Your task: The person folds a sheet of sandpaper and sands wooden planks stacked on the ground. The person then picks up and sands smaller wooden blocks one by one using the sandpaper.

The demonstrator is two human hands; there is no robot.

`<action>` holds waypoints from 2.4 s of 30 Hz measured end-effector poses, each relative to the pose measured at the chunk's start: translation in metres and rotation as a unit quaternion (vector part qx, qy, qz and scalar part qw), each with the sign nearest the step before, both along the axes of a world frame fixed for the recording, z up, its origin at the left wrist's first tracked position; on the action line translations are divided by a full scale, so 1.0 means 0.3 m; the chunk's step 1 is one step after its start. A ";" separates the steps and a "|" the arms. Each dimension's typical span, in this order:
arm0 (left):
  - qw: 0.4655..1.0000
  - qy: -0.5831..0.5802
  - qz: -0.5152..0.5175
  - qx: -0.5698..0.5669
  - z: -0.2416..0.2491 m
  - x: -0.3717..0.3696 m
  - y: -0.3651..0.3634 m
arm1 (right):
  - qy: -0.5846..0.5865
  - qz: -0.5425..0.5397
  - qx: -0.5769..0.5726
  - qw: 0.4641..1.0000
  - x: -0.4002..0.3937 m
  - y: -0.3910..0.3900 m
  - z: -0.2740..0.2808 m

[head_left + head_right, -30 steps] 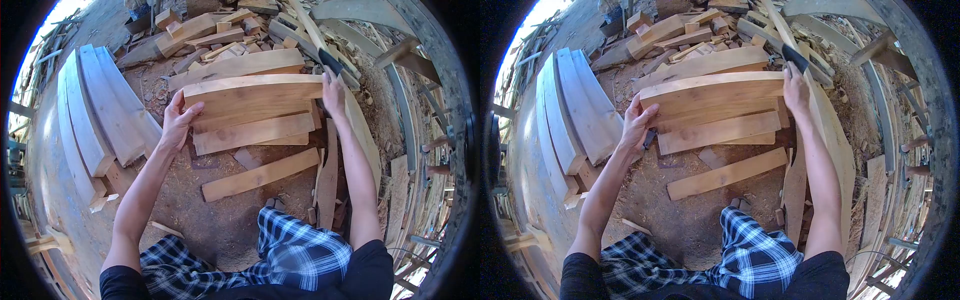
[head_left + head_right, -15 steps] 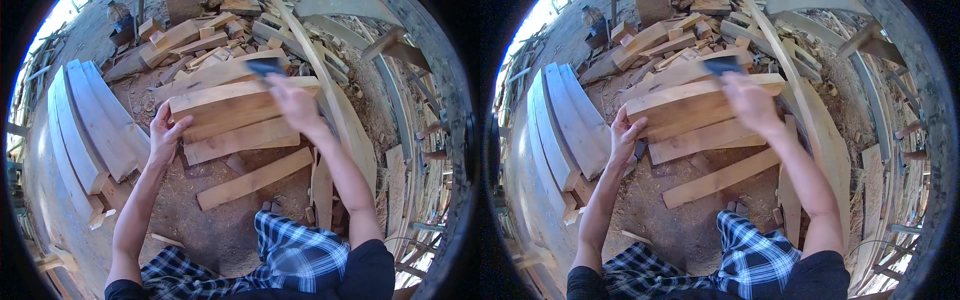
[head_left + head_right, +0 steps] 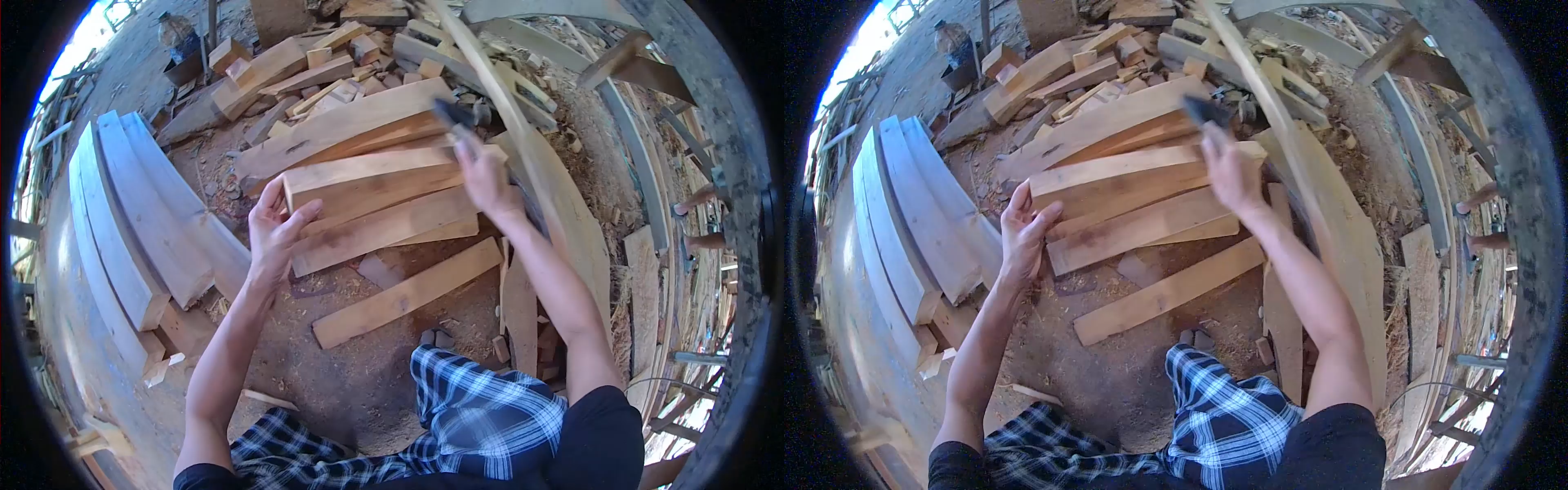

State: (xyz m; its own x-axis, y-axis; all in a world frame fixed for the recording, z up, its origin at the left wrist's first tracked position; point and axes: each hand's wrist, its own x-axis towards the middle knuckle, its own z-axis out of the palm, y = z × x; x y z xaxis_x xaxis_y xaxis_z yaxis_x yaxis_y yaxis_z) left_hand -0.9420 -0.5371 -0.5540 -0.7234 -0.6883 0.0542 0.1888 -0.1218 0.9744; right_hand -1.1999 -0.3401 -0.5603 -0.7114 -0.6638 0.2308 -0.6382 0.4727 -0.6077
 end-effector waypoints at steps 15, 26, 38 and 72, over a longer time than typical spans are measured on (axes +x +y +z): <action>0.968 -0.092 -0.052 0.228 0.024 0.174 0.142 | -0.019 -0.189 -0.147 0.971 -0.280 0.228 -0.010; 0.791 -0.194 0.121 0.568 -0.266 0.532 0.352 | 0.021 -0.086 -0.092 0.992 -0.269 0.139 -0.192; 0.846 -0.269 0.021 0.460 -0.282 0.450 0.408 | 0.016 -0.089 -0.123 0.988 -0.228 0.149 -0.217; 0.862 -0.251 0.122 -0.423 0.003 0.060 -0.180 | -0.082 -0.145 -0.162 0.973 -0.374 -0.208 -0.167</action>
